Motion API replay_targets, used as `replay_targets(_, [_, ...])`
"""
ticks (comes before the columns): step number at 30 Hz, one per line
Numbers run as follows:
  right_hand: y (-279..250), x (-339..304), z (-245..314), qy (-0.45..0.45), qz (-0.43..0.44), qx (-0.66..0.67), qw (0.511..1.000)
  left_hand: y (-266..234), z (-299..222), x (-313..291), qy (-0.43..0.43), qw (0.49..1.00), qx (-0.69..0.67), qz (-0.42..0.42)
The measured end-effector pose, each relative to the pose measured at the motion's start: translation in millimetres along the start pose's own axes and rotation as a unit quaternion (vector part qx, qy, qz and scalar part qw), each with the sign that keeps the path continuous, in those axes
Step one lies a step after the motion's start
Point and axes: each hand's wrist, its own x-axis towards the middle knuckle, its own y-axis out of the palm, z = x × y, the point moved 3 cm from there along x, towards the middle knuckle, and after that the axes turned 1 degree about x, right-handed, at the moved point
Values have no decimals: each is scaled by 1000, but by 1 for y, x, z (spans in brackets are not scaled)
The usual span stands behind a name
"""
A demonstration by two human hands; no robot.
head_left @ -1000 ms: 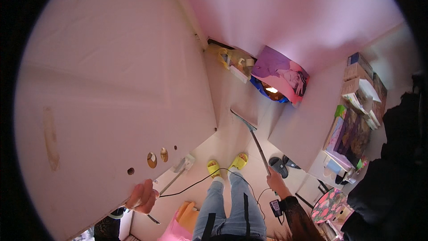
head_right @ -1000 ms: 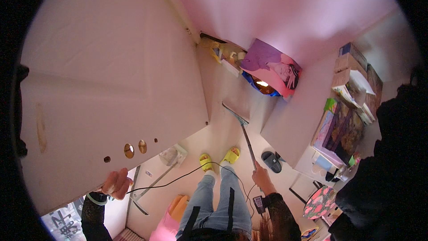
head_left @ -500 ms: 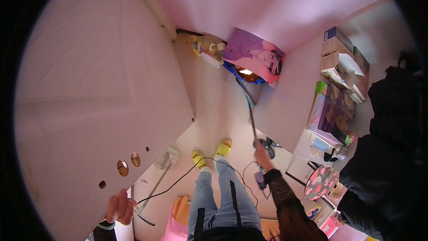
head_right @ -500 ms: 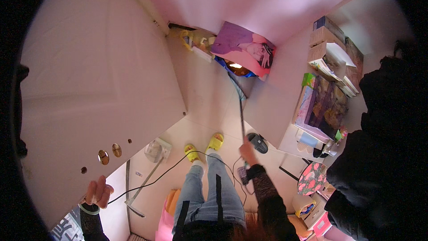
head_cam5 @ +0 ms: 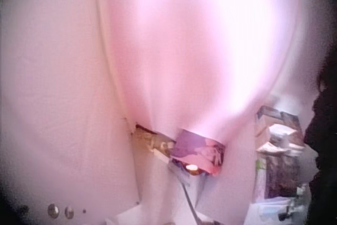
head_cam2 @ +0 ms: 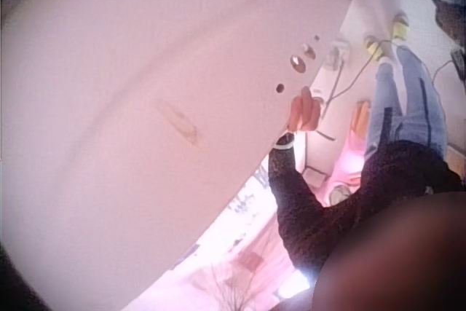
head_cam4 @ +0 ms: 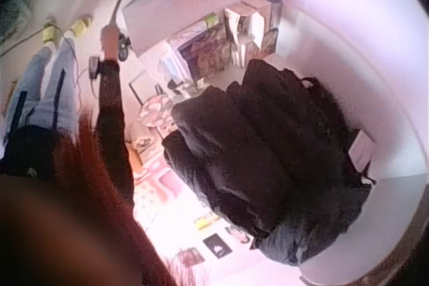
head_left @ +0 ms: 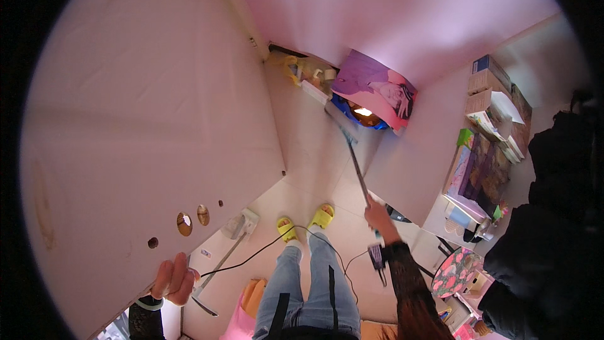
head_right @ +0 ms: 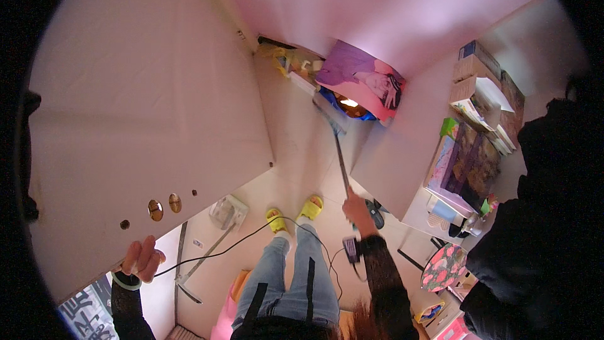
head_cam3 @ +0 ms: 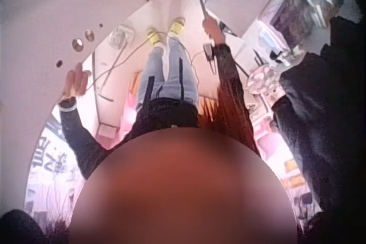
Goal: The person sweeps the bedroom floor with a broom and dustpan, moving debris into the dustpan. They briefly place a small photo on a wall banner before resuming sweeping.
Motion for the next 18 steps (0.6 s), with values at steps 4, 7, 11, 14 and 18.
replay_targets(4, [11,48,8,-10,4,2,1000,-4,-6,-11,5,999,8,30])
replay_targets(7, [32,8,3,16,78,-33,996,-3,0,-13,7,997,53,-54])
replay_targets(11, [9,-17,17,21,130,14,991,-4,-1,-18,64,997,35,6])
replay_targets(14, [12,32,67,-53,97,-48,993,-16,-16,-36,102,993,46,40])
replay_targets(18, [27,144,162,-77,74,-7,994,-38,-33,-81,200,977,21,-70])
